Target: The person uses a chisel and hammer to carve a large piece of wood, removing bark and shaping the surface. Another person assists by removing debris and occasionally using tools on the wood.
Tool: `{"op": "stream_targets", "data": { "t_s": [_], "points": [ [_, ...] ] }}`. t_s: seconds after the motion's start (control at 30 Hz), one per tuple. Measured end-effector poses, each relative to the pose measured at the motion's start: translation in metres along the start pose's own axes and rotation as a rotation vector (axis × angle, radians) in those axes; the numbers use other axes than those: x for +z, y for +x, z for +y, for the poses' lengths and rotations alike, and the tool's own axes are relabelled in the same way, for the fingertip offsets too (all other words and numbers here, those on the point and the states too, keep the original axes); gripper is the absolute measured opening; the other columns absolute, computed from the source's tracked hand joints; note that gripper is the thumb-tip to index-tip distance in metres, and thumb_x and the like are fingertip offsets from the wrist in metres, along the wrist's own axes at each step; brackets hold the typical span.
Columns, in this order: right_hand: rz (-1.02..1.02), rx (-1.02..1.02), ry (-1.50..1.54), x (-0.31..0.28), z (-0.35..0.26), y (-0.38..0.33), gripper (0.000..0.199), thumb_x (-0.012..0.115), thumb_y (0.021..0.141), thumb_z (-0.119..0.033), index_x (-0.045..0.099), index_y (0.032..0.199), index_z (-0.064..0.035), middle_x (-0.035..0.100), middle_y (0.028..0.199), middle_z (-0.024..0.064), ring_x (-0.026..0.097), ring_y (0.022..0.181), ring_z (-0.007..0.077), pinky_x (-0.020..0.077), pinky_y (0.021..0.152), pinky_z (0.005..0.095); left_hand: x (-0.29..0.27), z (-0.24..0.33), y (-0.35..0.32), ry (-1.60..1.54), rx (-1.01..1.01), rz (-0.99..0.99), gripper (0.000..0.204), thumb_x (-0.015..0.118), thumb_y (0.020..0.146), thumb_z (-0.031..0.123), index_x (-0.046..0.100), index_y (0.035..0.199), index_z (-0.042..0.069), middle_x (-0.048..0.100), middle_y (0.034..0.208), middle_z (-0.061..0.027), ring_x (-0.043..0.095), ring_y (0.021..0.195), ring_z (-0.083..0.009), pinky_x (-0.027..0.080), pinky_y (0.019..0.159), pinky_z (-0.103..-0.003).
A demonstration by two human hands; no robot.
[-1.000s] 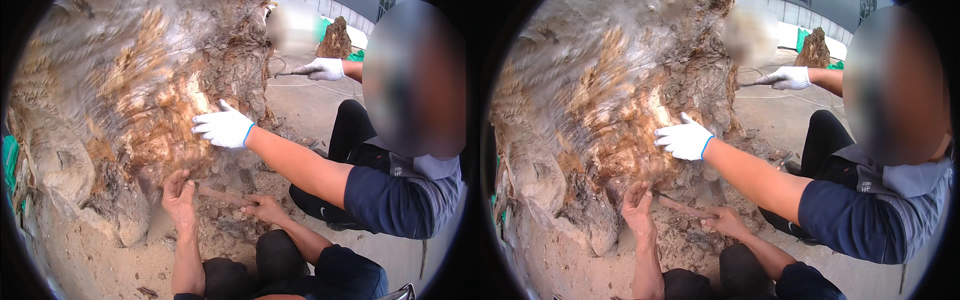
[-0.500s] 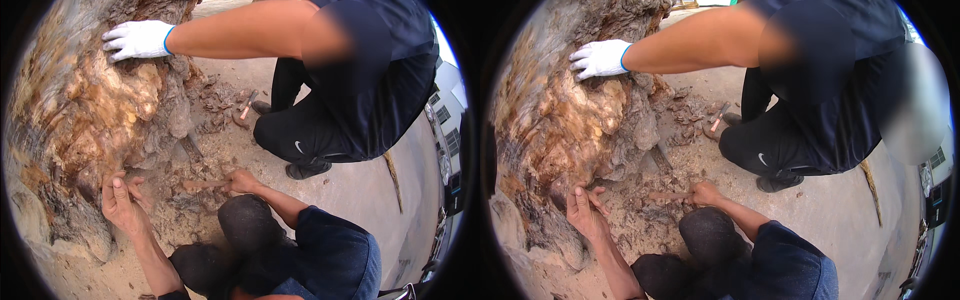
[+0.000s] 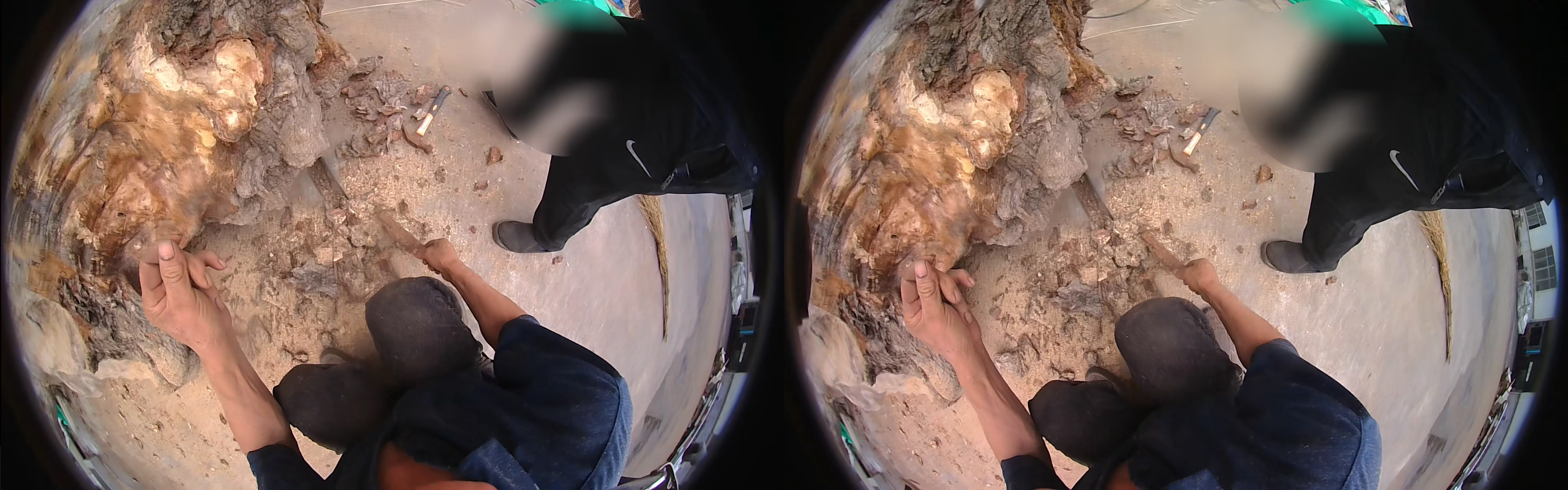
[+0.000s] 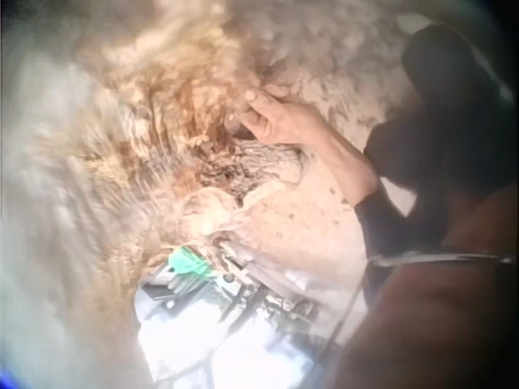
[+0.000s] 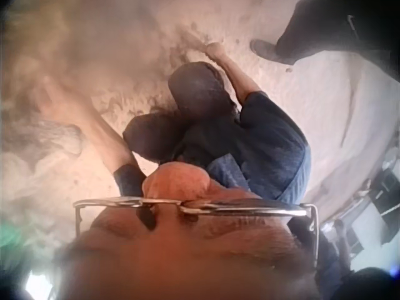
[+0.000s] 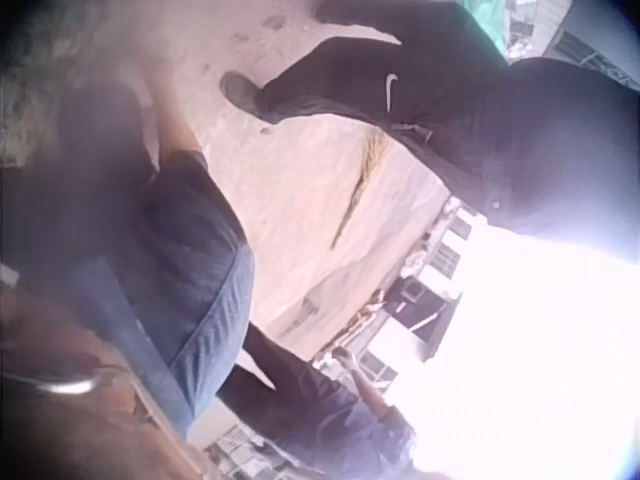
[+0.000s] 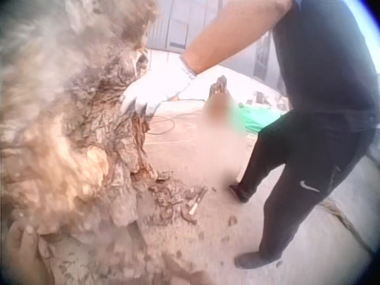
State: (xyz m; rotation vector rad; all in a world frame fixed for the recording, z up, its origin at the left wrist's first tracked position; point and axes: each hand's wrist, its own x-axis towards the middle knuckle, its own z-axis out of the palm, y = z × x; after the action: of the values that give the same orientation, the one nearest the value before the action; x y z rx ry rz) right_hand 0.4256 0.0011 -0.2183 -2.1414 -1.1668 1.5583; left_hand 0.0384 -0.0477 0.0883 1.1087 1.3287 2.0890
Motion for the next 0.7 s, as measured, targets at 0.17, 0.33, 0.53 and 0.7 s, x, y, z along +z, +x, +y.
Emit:
{"op": "stream_targets", "data": {
  "t_s": [0.17,0.33,0.53,0.7],
  "points": [
    [0.014,0.01,0.092,-0.012,0.013,0.01,0.031,0.078,0.081,-0.025,0.077,0.092,0.0048,0.068,0.069,0.0091,0.061,0.055,0.0178,0.048,0.051,0.036,0.021,0.007,0.019,0.174,0.12,-0.061,0.031,0.059,0.105,0.004,0.062,0.134,-0.004,0.068,0.133,-0.0203,0.059,0.071,-0.0116,0.055,0.072,-0.028],
    [0.055,0.1,0.079,-0.017,0.028,0.017,0.029,0.079,0.082,-0.022,0.074,0.09,0.0051,0.064,0.067,0.0065,0.055,0.05,0.0156,0.0414,0.045,0.0354,0.057,0.029,0.059,0.441,0.299,-0.05,0.038,0.059,0.105,0.007,0.059,0.142,-0.002,0.066,0.139,-0.0136,0.065,0.124,-0.0207,0.052,0.105,-0.035],
    [0.047,0.049,-0.044,-0.035,0.054,0.031,0.037,0.079,0.081,-0.032,0.079,0.096,0.0012,0.072,0.074,0.0118,0.068,0.062,0.0231,0.0534,0.059,0.0382,0.088,0.029,0.116,0.733,0.502,-0.137,0.042,0.062,0.106,0.022,0.06,0.144,0.004,0.064,0.142,-0.0144,0.06,0.132,-0.025,0.049,0.112,-0.039],
    [0.045,-0.001,-0.209,-0.038,0.061,0.045,0.041,0.08,0.079,-0.039,0.082,0.103,-0.0048,0.077,0.09,0.0218,0.076,0.088,0.0372,0.0589,0.082,0.0457,0.081,-0.011,0.144,0.865,0.377,-0.33,0.041,0.058,0.109,0.031,0.062,0.144,0.01,0.061,0.147,-0.0105,0.055,0.138,-0.0266,0.042,0.117,-0.043]
  ]
}}
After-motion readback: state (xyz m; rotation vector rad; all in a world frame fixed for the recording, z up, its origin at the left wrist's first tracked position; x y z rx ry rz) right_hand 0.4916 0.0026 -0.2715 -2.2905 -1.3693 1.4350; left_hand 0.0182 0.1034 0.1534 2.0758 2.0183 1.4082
